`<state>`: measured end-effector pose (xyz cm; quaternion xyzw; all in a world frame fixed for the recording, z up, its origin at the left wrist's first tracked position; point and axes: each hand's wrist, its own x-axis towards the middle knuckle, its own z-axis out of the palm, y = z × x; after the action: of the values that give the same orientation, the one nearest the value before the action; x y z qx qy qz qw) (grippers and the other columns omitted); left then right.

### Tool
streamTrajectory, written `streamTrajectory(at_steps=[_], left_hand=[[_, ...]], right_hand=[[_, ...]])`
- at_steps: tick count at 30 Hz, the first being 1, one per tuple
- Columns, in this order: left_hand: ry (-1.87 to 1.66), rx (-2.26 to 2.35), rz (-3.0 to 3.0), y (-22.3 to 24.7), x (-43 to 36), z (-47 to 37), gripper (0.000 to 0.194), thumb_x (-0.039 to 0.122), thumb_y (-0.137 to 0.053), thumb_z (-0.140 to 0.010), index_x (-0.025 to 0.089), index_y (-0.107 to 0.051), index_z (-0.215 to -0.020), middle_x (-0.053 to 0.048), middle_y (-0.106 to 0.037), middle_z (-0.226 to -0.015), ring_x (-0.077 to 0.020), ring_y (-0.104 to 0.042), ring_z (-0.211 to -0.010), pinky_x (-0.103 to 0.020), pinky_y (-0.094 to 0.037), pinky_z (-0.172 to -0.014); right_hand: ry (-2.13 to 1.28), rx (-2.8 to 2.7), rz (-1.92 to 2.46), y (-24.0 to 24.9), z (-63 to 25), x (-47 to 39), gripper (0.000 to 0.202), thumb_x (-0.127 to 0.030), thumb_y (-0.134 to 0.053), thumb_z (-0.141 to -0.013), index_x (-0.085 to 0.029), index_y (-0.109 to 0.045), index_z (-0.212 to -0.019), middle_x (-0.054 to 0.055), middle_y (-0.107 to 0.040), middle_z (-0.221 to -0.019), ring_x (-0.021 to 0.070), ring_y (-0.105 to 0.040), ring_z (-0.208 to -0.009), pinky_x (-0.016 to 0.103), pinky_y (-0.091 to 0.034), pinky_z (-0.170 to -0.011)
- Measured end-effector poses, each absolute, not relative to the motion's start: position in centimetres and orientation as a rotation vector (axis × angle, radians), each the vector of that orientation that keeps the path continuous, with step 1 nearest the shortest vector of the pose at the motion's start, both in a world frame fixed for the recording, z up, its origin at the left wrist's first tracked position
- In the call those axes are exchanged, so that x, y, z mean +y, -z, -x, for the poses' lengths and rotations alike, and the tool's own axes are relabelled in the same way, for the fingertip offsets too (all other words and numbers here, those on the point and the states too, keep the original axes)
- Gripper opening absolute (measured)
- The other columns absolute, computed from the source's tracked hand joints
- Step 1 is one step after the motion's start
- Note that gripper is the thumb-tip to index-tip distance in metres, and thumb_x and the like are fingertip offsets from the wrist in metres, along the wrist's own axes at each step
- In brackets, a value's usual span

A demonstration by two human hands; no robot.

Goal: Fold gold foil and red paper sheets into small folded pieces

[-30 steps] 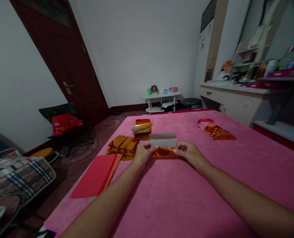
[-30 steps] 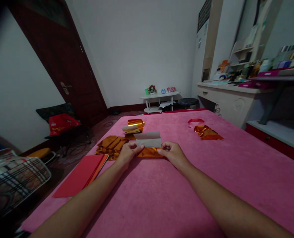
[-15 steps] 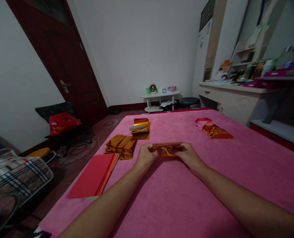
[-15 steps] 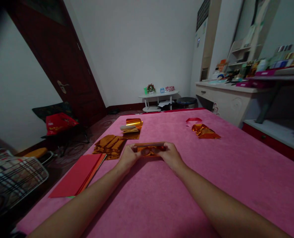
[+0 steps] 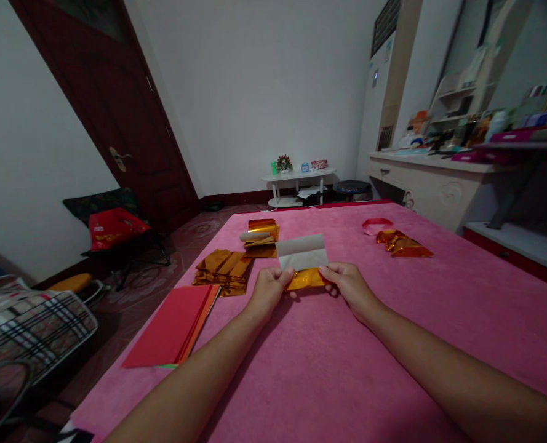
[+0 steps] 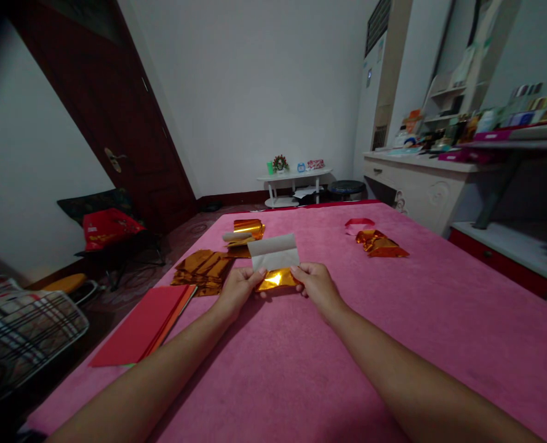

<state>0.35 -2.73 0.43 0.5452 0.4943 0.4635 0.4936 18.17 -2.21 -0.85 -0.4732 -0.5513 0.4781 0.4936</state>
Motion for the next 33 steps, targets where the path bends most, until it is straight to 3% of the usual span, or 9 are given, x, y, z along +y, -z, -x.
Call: streamTrajectory(at_steps=[10,19,23,26,30,33], left_hand=[[-1.103,1.018,-1.314,-0.2,-3.0,-1.2,0.039,0.046,-0.076,-0.056,0.009,-0.065,-0.067,-0.001,-0.061,-0.054,-0.0071,-0.047,-0.037,-0.019,-0.037,-0.038],[-0.955,1.106,-1.338,-0.6,-2.9,-0.7,0.037,0.045,-0.060,-0.074,0.009,-0.061,-0.064,-0.002,-0.058,-0.043,-0.0068,-0.048,-0.031,-0.015,-0.022,-0.032],[-0.984,1.132,-1.315,-0.2,-2.4,-0.2,0.036,0.045,-0.061,-0.073,0.010,-0.059,-0.061,-0.001,-0.057,-0.043,-0.0058,-0.046,-0.030,-0.016,-0.023,-0.033],[-1.062,1.199,-1.316,-0.1,-2.1,0.0,0.034,0.043,-0.066,-0.069,0.012,-0.057,-0.059,0.001,-0.053,-0.039,-0.0052,-0.042,-0.029,-0.016,-0.022,-0.034],[-1.056,1.199,-1.316,-0.2,-2.2,0.0,0.035,0.043,-0.064,-0.070,0.011,-0.057,-0.058,0.000,-0.055,-0.041,-0.0053,-0.043,-0.030,-0.017,-0.023,-0.034],[-1.046,1.168,-1.273,-0.3,-2.2,0.0,0.035,0.042,-0.061,-0.071,0.010,-0.057,-0.057,-0.002,-0.057,-0.043,-0.0054,-0.043,-0.030,-0.017,-0.022,-0.034]], right_hand=[[-1.108,-1.367,1.134,0.4,-17.7,-2.5,0.030,-0.042,-0.068,-0.064,-0.013,-0.064,-0.071,-0.005,-0.048,-0.048,0.0063,-0.037,-0.041,0.020,-0.025,-0.038],[-1.194,-1.271,1.158,1.2,-18.3,-1.9,0.029,-0.042,-0.060,-0.071,-0.013,-0.061,-0.068,-0.005,-0.045,-0.041,0.0062,-0.035,-0.035,0.019,-0.026,-0.035],[-1.223,-1.264,1.120,1.0,-18.2,-2.1,0.027,-0.041,-0.060,-0.071,-0.014,-0.058,-0.066,-0.005,-0.045,-0.042,0.0057,-0.036,-0.035,0.019,-0.026,-0.035],[-1.183,-1.257,1.077,0.8,-18.1,-2.2,0.024,-0.036,-0.061,-0.069,-0.016,-0.057,-0.081,-0.006,-0.049,-0.046,0.0064,-0.039,-0.036,0.018,-0.027,-0.034],[-1.122,-1.249,1.033,0.2,-18.1,-2.5,0.045,-0.032,-0.060,-0.070,-0.019,-0.047,-0.111,-0.008,-0.051,-0.048,0.0082,-0.041,-0.035,0.017,-0.029,-0.033],[-1.138,-1.291,0.987,-0.3,-18.4,-2.7,0.040,-0.031,-0.056,-0.072,-0.019,-0.051,-0.110,-0.004,-0.057,-0.058,0.0088,-0.048,-0.040,0.018,-0.034,-0.036]])
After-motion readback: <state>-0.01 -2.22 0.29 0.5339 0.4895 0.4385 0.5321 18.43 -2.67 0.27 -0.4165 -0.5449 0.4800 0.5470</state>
